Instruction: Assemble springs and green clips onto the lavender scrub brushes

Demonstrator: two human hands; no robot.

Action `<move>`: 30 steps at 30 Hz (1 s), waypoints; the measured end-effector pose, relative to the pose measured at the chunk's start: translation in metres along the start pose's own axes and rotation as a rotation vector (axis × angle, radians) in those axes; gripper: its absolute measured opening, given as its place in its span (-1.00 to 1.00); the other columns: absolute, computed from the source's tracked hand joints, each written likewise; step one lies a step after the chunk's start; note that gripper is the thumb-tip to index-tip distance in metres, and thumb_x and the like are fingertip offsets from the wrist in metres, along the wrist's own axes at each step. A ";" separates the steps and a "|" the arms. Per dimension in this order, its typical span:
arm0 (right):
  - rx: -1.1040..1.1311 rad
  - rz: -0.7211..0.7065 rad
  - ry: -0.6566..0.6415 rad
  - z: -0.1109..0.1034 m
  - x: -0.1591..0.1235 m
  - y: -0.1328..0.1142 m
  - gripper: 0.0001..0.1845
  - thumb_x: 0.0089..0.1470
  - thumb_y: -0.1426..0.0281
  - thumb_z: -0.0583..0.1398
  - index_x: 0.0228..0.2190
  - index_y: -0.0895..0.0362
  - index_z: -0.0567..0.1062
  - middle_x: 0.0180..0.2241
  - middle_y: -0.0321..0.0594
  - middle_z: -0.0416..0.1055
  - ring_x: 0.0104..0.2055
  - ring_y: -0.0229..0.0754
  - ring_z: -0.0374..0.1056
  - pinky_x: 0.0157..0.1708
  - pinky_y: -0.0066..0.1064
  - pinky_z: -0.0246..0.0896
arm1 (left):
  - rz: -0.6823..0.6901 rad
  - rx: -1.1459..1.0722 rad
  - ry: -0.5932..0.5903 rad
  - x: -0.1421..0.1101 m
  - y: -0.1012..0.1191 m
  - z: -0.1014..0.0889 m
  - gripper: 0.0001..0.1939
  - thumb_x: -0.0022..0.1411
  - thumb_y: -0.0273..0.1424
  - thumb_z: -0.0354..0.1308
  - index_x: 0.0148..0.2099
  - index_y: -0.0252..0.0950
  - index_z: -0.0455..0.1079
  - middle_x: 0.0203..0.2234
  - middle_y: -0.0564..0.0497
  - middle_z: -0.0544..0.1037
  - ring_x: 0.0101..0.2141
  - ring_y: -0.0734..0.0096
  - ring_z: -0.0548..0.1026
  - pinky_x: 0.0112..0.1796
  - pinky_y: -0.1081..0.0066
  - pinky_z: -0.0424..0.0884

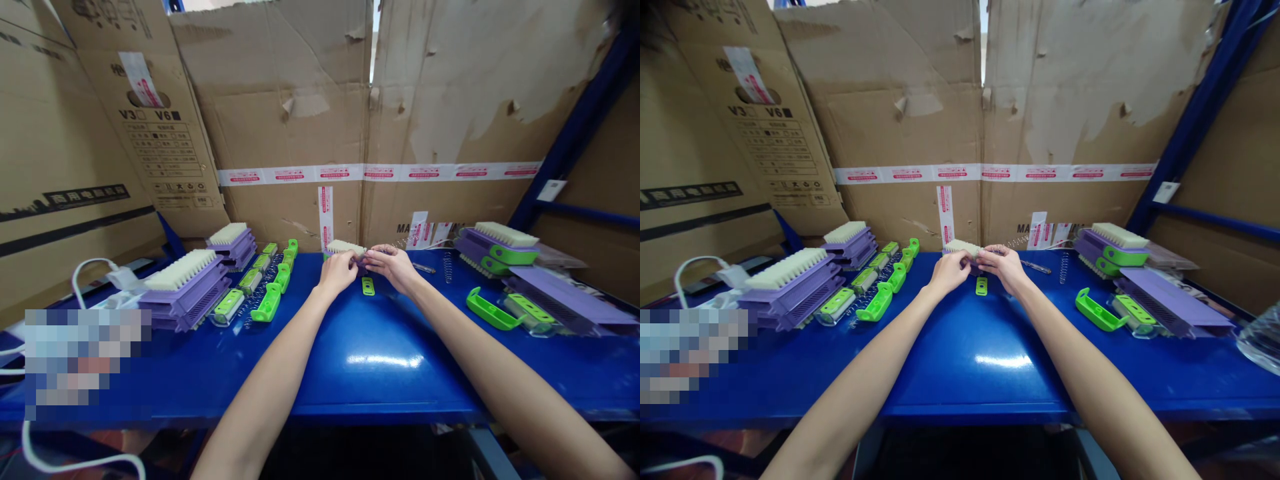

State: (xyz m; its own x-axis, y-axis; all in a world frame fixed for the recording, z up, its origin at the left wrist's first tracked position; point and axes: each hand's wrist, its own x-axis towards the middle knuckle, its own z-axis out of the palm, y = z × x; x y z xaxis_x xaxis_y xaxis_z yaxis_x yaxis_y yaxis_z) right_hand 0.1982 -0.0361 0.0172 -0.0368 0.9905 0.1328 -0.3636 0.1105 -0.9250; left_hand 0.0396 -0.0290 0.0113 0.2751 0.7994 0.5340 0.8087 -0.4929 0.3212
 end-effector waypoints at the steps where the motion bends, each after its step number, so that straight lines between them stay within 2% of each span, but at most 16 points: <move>1: -0.002 -0.005 0.010 0.000 0.000 0.000 -0.66 -0.29 0.46 0.42 -0.43 0.15 0.41 -0.44 -0.19 0.52 -0.38 -0.17 0.49 -0.34 -0.38 0.42 | 0.010 -0.004 0.002 0.000 -0.001 0.000 -0.81 0.16 -0.48 0.08 -0.23 -0.16 0.49 -0.31 0.04 0.58 -0.30 0.32 0.53 -0.35 0.44 0.37; 10: -0.026 -0.008 0.008 0.000 0.001 0.002 -0.65 -0.30 0.43 0.43 -0.44 0.15 0.42 -0.45 -0.20 0.52 -0.40 -0.19 0.48 -0.37 -0.40 0.42 | 0.053 0.045 -0.033 0.000 -0.002 0.000 -0.82 0.12 -0.53 0.09 -0.37 -0.20 0.49 -0.30 0.02 0.55 -0.31 0.34 0.52 -0.35 0.43 0.38; 15: -0.017 -0.007 0.016 0.000 0.001 0.001 -0.66 -0.31 0.45 0.43 -0.44 0.16 0.42 -0.45 -0.19 0.51 -0.40 -0.20 0.47 -0.38 -0.41 0.41 | 0.128 0.065 -0.135 -0.004 0.003 -0.001 -0.80 0.09 -0.54 0.05 -0.39 -0.21 0.49 -0.34 0.02 0.55 -0.32 0.32 0.53 -0.33 0.43 0.39; 19: -0.018 -0.010 0.020 0.000 0.001 0.001 -0.68 -0.29 0.46 0.42 -0.45 0.16 0.43 -0.45 -0.19 0.51 -0.40 -0.20 0.47 -0.37 -0.41 0.42 | 0.171 0.049 -0.223 -0.006 0.004 0.002 -0.76 0.11 -0.50 0.05 -0.24 -0.19 0.51 -0.26 0.00 0.58 -0.25 0.28 0.53 -0.26 0.39 0.42; 23: -0.024 -0.016 0.010 -0.002 0.002 0.002 -0.67 -0.29 0.44 0.42 -0.43 0.16 0.43 -0.45 -0.18 0.51 -0.40 -0.19 0.47 -0.39 -0.41 0.42 | 0.228 0.053 -0.273 -0.007 0.004 0.009 -0.67 0.14 -0.29 0.13 -0.04 -0.23 0.45 -0.11 -0.11 0.52 -0.11 0.17 0.49 -0.12 0.27 0.42; 26: -0.035 -0.015 0.006 -0.002 0.003 0.004 -0.66 -0.28 0.43 0.43 -0.42 0.16 0.42 -0.44 -0.18 0.51 -0.39 -0.19 0.47 -0.39 -0.42 0.42 | 0.243 0.090 -0.295 -0.007 0.004 0.014 -0.59 0.12 -0.19 0.16 -0.01 -0.26 0.44 -0.05 -0.18 0.47 -0.03 0.07 0.42 -0.04 0.16 0.37; 30: -0.045 -0.010 0.014 -0.002 0.003 0.003 -0.67 -0.27 0.44 0.42 -0.42 0.16 0.43 -0.43 -0.18 0.51 -0.39 -0.20 0.47 -0.38 -0.41 0.42 | 0.227 0.099 -0.333 -0.006 0.006 0.014 -0.62 0.12 -0.16 0.17 -0.06 -0.23 0.46 -0.03 -0.17 0.44 0.01 0.02 0.38 -0.02 0.10 0.34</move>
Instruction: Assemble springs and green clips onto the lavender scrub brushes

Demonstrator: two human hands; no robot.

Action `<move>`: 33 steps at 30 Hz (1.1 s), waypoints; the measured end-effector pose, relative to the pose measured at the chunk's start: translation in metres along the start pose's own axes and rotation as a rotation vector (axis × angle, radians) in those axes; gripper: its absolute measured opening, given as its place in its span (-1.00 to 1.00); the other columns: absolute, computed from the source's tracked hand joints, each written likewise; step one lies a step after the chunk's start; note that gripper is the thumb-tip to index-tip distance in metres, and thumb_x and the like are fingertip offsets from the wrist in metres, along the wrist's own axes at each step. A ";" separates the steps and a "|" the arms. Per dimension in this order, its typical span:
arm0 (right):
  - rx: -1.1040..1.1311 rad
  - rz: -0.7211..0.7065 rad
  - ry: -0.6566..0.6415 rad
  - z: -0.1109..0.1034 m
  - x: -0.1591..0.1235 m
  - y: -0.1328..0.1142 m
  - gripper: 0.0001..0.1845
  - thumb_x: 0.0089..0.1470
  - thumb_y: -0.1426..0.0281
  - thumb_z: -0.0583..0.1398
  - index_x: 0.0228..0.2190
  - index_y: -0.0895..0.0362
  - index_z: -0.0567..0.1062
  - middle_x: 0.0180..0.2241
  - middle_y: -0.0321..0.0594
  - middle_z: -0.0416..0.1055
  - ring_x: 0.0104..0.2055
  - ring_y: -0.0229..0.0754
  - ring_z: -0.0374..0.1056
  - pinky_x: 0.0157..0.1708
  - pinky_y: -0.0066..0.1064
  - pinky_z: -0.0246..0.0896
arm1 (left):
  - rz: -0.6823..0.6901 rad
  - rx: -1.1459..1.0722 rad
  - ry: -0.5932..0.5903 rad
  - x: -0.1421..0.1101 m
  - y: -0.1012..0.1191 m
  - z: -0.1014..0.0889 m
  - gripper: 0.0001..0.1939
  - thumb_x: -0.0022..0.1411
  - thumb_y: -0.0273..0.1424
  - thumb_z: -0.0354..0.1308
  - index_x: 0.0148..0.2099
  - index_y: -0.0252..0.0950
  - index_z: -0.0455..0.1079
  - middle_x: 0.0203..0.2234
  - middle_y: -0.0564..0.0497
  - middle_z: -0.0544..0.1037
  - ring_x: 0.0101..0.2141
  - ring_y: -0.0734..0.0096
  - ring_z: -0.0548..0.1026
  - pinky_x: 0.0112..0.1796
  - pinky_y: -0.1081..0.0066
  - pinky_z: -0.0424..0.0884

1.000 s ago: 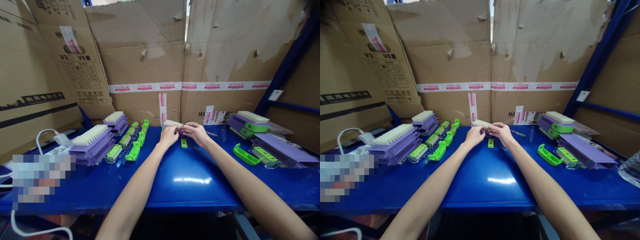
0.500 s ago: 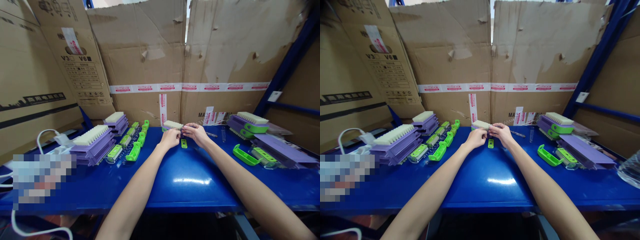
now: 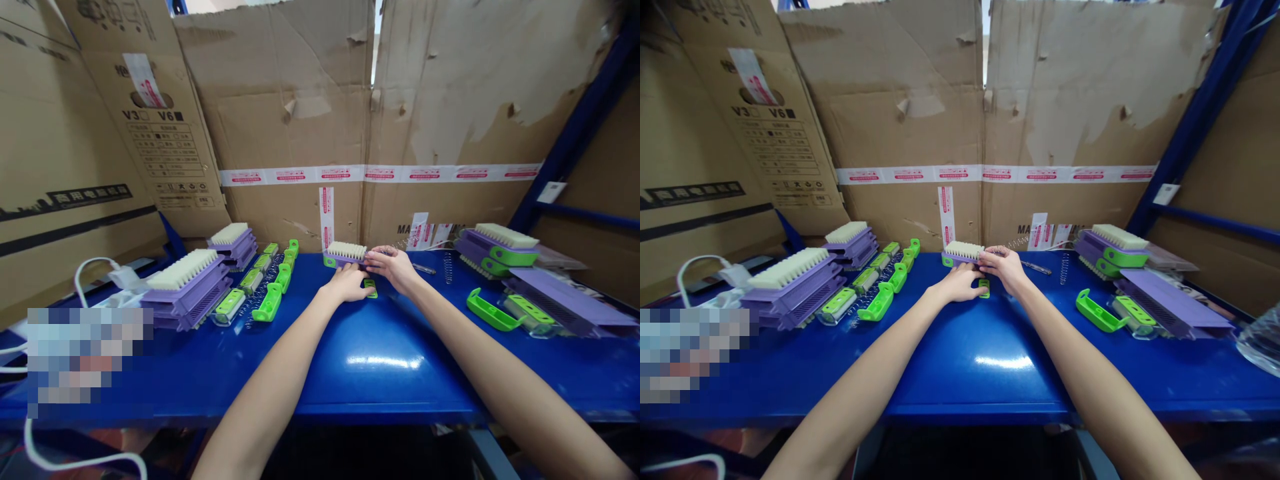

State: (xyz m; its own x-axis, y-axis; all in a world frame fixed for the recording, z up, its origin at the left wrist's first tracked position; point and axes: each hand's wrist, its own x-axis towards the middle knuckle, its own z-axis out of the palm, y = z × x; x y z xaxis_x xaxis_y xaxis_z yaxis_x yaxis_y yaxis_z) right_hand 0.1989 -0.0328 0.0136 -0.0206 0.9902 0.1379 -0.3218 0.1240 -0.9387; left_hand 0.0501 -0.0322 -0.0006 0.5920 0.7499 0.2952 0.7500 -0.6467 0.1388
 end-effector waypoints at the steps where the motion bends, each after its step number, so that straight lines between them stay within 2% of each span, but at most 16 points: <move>1: -0.002 0.002 0.002 0.000 0.000 0.000 -0.67 -0.27 0.45 0.42 -0.43 0.16 0.43 -0.43 -0.18 0.51 -0.40 -0.20 0.47 -0.38 -0.41 0.42 | -0.009 -0.008 -0.019 0.000 0.000 -0.001 -0.64 0.11 -0.16 0.18 -0.09 -0.23 0.47 -0.04 -0.17 0.44 0.01 0.02 0.38 -0.02 0.09 0.34; 4: -0.002 0.003 0.000 0.001 -0.001 -0.001 -0.68 -0.27 0.45 0.42 -0.43 0.17 0.43 -0.44 -0.19 0.51 -0.40 -0.20 0.47 -0.40 -0.42 0.42 | -0.048 -0.068 -0.073 0.002 -0.002 -0.004 -0.66 0.07 -0.17 0.23 -0.17 -0.27 0.45 -0.08 -0.16 0.45 -0.03 0.02 0.40 -0.06 0.12 0.36; 7: 0.003 -0.004 0.000 0.001 -0.001 -0.001 -0.67 -0.28 0.45 0.42 -0.43 0.16 0.43 -0.45 -0.20 0.50 -0.41 -0.20 0.47 -0.41 -0.42 0.42 | -0.062 -0.268 -0.067 0.005 -0.008 -0.003 -0.66 0.00 -0.26 0.31 -0.20 -0.31 0.39 -0.23 -0.09 0.50 -0.18 0.18 0.48 -0.18 0.27 0.42; 10: 0.010 -0.010 -0.002 0.001 -0.001 -0.001 -0.66 -0.30 0.44 0.43 -0.44 0.16 0.43 -0.46 -0.20 0.50 -0.42 -0.20 0.46 -0.39 -0.39 0.43 | -0.090 -0.539 -0.029 0.007 -0.013 0.001 -0.68 -0.02 -0.42 0.31 -0.21 -0.34 0.32 -0.43 0.04 0.49 -0.39 0.40 0.49 -0.37 0.45 0.41; 13: 0.000 -0.012 0.003 0.002 -0.002 -0.002 -0.64 -0.32 0.43 0.44 -0.43 0.16 0.43 -0.45 -0.20 0.50 -0.41 -0.19 0.46 -0.38 -0.38 0.43 | -0.143 -0.721 0.039 0.008 -0.013 0.002 -0.70 0.04 -0.57 0.22 -0.16 -0.32 0.26 -0.62 0.21 0.36 -0.56 0.53 0.43 -0.50 0.55 0.33; 17: -0.041 -0.027 0.057 0.003 -0.002 -0.004 -0.65 -0.35 0.40 0.44 -0.45 0.15 0.45 -0.45 -0.22 0.49 -0.40 -0.22 0.45 -0.43 -0.45 0.40 | -0.237 -0.912 0.163 0.008 -0.006 -0.004 -0.83 0.15 -0.58 0.12 -0.21 -0.30 0.24 -0.69 0.25 0.32 -0.69 0.59 0.39 -0.62 0.60 0.26; 21: -0.087 -0.022 0.105 0.004 -0.004 -0.006 -0.63 -0.38 0.37 0.45 -0.46 0.16 0.47 -0.48 -0.26 0.47 -0.42 -0.26 0.42 -0.47 -0.49 0.37 | -0.336 -1.023 0.222 0.010 0.000 -0.011 -0.97 0.18 -0.53 0.13 -0.30 -0.36 0.33 -0.61 0.13 0.43 -0.70 0.56 0.42 -0.66 0.58 0.27; 23: -0.083 -0.016 0.104 0.005 -0.004 -0.007 -0.63 -0.39 0.37 0.45 -0.46 0.16 0.46 -0.49 -0.27 0.47 -0.44 -0.26 0.41 -0.47 -0.47 0.37 | -0.358 -1.047 0.268 0.012 0.000 -0.013 -0.96 0.18 -0.52 0.13 -0.29 -0.39 0.39 -0.58 0.09 0.47 -0.69 0.56 0.41 -0.65 0.56 0.31; 29: -0.058 -0.004 0.098 0.006 -0.004 -0.006 -0.66 -0.34 0.41 0.43 -0.46 0.18 0.45 -0.51 -0.23 0.47 -0.44 -0.23 0.43 -0.44 -0.41 0.41 | -0.301 -1.115 0.349 0.016 -0.006 -0.008 -0.75 0.18 -0.30 0.16 -0.39 -0.39 0.53 -0.59 0.03 0.52 -0.58 0.47 0.44 -0.56 0.50 0.35; 33: -0.054 0.000 0.088 0.005 -0.003 -0.005 -0.68 -0.31 0.42 0.43 -0.45 0.18 0.46 -0.50 -0.22 0.48 -0.45 -0.24 0.43 -0.45 -0.43 0.41 | -0.258 -1.154 0.351 0.017 -0.009 -0.007 -0.82 0.02 -0.38 0.30 -0.33 -0.41 0.56 -0.51 -0.03 0.58 -0.50 0.44 0.47 -0.46 0.49 0.36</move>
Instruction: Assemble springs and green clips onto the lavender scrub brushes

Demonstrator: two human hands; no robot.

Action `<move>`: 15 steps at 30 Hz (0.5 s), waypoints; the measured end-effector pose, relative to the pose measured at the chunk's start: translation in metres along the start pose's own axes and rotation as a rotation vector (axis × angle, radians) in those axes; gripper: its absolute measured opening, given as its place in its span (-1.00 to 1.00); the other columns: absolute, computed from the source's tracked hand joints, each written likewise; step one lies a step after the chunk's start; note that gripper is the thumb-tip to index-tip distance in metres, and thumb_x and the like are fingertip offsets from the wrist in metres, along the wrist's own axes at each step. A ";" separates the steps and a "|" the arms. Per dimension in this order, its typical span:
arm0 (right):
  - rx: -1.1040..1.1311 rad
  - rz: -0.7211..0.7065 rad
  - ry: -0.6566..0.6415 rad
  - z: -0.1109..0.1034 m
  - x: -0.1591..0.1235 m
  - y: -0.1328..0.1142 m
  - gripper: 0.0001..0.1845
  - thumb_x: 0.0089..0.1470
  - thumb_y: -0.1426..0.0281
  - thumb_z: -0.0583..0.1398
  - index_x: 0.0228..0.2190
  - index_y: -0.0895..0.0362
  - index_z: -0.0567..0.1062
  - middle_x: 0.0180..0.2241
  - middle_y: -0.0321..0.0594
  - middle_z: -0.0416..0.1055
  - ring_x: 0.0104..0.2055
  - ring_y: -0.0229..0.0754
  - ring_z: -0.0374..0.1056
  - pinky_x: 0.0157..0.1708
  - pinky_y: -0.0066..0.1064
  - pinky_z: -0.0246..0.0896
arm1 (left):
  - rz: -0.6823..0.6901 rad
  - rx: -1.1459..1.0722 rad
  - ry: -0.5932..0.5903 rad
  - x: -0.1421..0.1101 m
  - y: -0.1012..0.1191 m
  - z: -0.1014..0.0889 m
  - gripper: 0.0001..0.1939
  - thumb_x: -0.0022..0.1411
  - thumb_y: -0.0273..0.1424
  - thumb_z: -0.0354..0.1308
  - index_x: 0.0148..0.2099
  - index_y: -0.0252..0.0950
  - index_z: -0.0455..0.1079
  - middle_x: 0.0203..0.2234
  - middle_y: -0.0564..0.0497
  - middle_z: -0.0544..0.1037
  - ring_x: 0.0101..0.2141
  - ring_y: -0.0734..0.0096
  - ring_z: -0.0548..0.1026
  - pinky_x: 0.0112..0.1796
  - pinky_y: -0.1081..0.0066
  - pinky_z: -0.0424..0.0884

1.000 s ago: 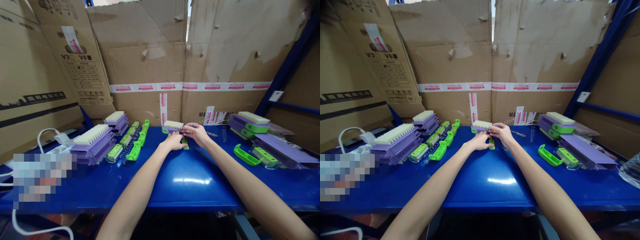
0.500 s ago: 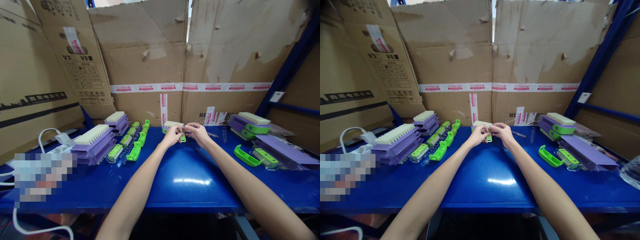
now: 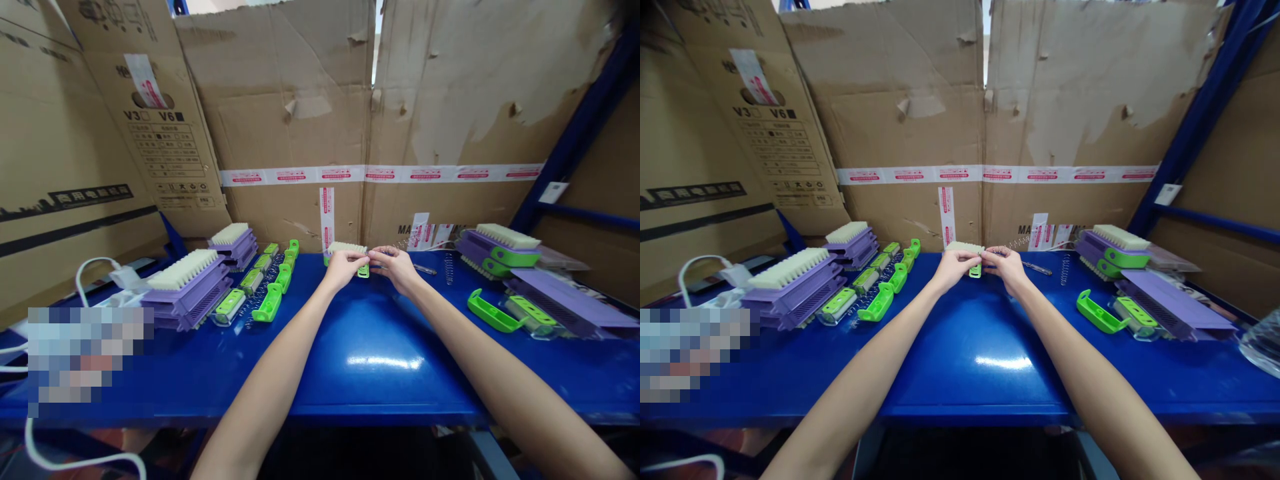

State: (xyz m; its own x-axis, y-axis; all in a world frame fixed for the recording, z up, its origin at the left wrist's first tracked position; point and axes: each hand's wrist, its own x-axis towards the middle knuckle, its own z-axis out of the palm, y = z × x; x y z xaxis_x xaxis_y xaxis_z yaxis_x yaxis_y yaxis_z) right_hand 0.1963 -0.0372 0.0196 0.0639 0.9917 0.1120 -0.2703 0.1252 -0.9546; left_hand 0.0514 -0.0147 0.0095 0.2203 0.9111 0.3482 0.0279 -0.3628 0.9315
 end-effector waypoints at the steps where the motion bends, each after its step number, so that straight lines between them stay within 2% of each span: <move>1: 0.003 0.003 -0.007 0.000 0.000 0.000 -0.68 -0.31 0.41 0.42 -0.45 0.18 0.46 -0.50 -0.22 0.48 -0.45 -0.24 0.43 -0.45 -0.43 0.41 | -0.009 -0.011 0.005 0.000 0.000 0.000 -0.82 -0.01 -0.41 0.32 -0.32 -0.42 0.56 -0.51 -0.04 0.58 -0.50 0.44 0.47 -0.44 0.48 0.36; 8: 0.016 0.016 -0.045 -0.001 0.000 0.001 -0.70 -0.26 0.42 0.41 -0.42 0.18 0.45 -0.51 -0.22 0.47 -0.46 -0.24 0.43 -0.46 -0.43 0.40 | -0.055 -0.080 0.013 -0.001 0.001 -0.001 -0.68 -0.10 -0.28 0.38 -0.32 -0.41 0.57 -0.51 -0.05 0.58 -0.51 0.45 0.45 -0.50 0.50 0.32; 15: 0.095 0.036 -0.102 0.002 -0.004 -0.003 -0.71 -0.24 0.43 0.40 -0.43 0.18 0.44 -0.51 -0.24 0.47 -0.47 -0.24 0.42 -0.42 -0.37 0.42 | -0.138 -0.162 0.000 -0.005 0.012 -0.001 -0.64 -0.17 -0.25 0.43 -0.37 -0.43 0.54 -0.56 -0.03 0.53 -0.56 0.50 0.43 -0.54 0.50 0.33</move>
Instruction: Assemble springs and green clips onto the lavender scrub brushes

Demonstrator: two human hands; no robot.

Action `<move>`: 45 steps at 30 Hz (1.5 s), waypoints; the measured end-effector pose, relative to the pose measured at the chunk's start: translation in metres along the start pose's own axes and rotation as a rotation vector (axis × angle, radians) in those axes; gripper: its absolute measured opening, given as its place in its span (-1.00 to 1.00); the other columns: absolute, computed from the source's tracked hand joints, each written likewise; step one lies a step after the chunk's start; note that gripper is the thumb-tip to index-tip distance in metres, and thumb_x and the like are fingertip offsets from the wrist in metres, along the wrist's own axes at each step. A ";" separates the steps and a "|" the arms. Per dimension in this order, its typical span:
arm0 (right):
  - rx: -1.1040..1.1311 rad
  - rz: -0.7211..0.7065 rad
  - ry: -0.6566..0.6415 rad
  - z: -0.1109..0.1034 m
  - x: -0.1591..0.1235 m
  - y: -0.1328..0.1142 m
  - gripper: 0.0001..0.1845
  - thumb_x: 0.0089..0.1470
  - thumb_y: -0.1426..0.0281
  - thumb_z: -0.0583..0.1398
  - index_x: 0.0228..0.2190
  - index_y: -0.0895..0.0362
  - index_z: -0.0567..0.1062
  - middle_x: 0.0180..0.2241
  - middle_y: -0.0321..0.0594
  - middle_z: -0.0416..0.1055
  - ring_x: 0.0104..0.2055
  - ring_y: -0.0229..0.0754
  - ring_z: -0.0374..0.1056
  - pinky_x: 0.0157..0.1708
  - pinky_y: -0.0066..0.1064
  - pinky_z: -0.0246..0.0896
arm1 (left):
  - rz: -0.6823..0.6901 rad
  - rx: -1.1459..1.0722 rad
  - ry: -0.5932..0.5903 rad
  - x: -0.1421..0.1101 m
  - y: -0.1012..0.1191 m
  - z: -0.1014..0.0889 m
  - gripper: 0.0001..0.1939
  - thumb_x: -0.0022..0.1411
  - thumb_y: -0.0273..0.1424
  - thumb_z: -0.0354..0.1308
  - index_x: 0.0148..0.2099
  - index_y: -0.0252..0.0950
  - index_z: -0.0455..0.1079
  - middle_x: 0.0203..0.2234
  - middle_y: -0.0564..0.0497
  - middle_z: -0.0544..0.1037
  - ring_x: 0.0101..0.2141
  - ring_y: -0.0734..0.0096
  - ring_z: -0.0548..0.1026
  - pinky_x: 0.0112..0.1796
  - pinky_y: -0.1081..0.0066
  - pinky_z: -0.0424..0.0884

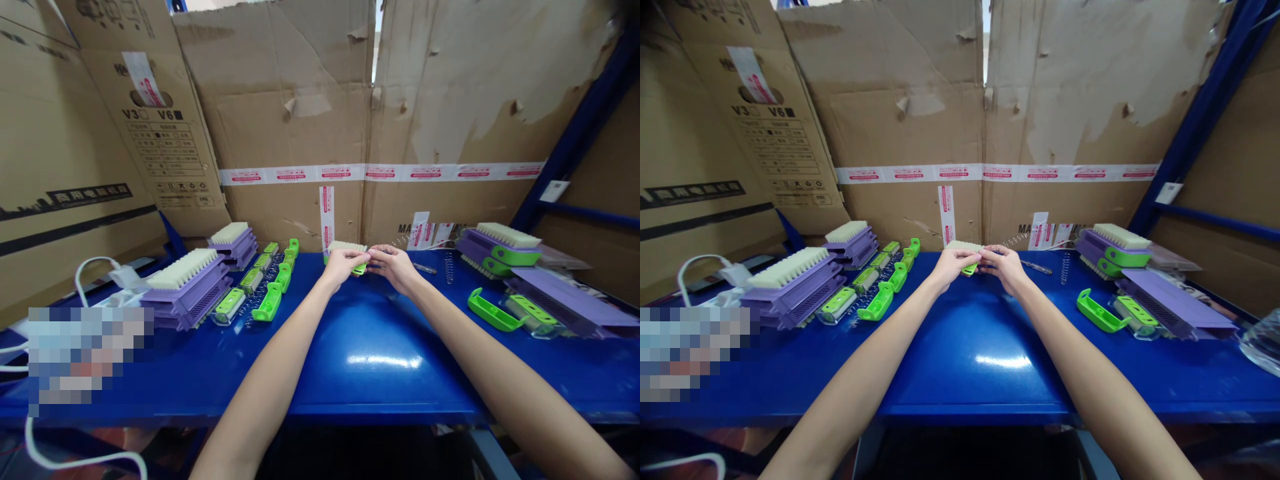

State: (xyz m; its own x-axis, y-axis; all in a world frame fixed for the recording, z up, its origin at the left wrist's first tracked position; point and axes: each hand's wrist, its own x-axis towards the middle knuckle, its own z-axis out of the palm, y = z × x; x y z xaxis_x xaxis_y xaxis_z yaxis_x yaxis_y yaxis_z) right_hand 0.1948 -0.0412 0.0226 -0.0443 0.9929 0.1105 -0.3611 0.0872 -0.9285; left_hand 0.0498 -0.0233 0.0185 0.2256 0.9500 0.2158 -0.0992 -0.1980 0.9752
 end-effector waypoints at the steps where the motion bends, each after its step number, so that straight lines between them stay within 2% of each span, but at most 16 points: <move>1: 0.010 0.000 -0.006 0.000 0.000 0.000 -0.71 -0.24 0.43 0.40 -0.43 0.17 0.45 -0.50 -0.24 0.47 -0.46 -0.24 0.43 -0.41 -0.37 0.42 | -0.018 -0.006 -0.003 -0.001 0.002 0.000 -0.64 -0.16 -0.25 0.43 -0.36 -0.43 0.54 -0.56 -0.03 0.53 -0.57 0.50 0.43 -0.55 0.50 0.32; 5: 0.000 -0.011 0.009 0.000 0.000 0.000 -0.69 -0.27 0.40 0.42 -0.44 0.17 0.45 -0.50 -0.26 0.47 -0.46 -0.26 0.42 -0.42 -0.40 0.41 | -0.058 -0.005 -0.036 -0.005 0.006 0.001 -0.66 -0.13 -0.30 0.42 -0.31 -0.43 0.53 -0.57 -0.02 0.52 -0.57 0.51 0.43 -0.58 0.52 0.30; 10: -0.002 -0.038 0.005 0.000 0.000 0.001 -0.64 -0.31 0.34 0.44 -0.44 0.16 0.45 -0.48 -0.24 0.48 -0.42 -0.21 0.43 -0.41 -0.36 0.41 | -0.119 -0.054 -0.013 -0.007 0.010 0.001 -0.75 -0.04 -0.36 0.37 -0.31 -0.41 0.51 -0.51 -0.02 0.53 -0.55 0.52 0.46 -0.57 0.53 0.31; 16: 0.013 -0.084 -0.055 -0.001 -0.001 -0.001 -0.57 -0.36 0.33 0.45 -0.40 0.12 0.44 -0.32 -0.22 0.52 -0.33 -0.18 0.45 -0.35 -0.33 0.40 | -0.151 -0.134 -0.002 -0.006 0.012 -0.001 -0.81 0.02 -0.35 0.32 -0.32 -0.37 0.49 -0.48 0.01 0.53 -0.55 0.57 0.44 -0.54 0.54 0.31; 20: -0.046 -0.105 -0.072 -0.004 0.000 0.000 -0.55 -0.36 0.31 0.45 -0.37 0.11 0.45 -0.35 -0.24 0.52 -0.32 -0.17 0.46 -0.32 -0.31 0.40 | -0.160 -0.153 -0.014 -0.005 0.011 -0.004 -0.77 0.00 -0.31 0.34 -0.32 -0.35 0.50 -0.46 -0.01 0.54 -0.54 0.58 0.43 -0.52 0.55 0.31; 23: -0.124 -0.117 -0.064 -0.005 0.000 0.001 -0.54 -0.36 0.29 0.45 -0.34 0.11 0.48 -0.40 -0.26 0.51 -0.36 -0.20 0.45 -0.36 -0.37 0.40 | -0.166 -0.141 -0.038 -0.004 0.010 -0.006 -0.72 -0.03 -0.26 0.36 -0.32 -0.35 0.51 -0.43 -0.04 0.56 -0.52 0.56 0.44 -0.52 0.54 0.31; 34: -0.182 -0.110 -0.004 -0.002 0.000 0.000 -0.53 -0.40 0.26 0.46 -0.39 0.16 0.48 -0.45 -0.24 0.49 -0.40 -0.22 0.44 -0.48 -0.48 0.38 | -0.146 -0.137 -0.081 -0.004 0.004 -0.011 -0.51 -0.24 -0.21 0.45 -0.24 -0.36 0.52 -0.43 -0.05 0.55 -0.46 0.49 0.46 -0.49 0.51 0.30; 45: -0.184 -0.101 -0.013 -0.003 0.001 0.003 -0.56 -0.36 0.27 0.45 -0.40 0.16 0.46 -0.50 -0.25 0.47 -0.44 -0.23 0.43 -0.47 -0.46 0.38 | -0.177 -0.149 -0.085 -0.003 0.004 -0.009 -0.61 -0.22 -0.22 0.45 -0.36 -0.36 0.51 -0.51 0.00 0.51 -0.49 0.52 0.43 -0.52 0.53 0.28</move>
State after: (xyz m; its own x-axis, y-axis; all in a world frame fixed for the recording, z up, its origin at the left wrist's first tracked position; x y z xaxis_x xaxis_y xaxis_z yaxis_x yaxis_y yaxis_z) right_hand 0.1965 -0.0397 0.0192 -0.0292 0.9774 0.2095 -0.1876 0.2005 -0.9616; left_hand 0.0397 -0.0248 0.0216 0.3320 0.9419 0.0518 -0.1916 0.0135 0.9814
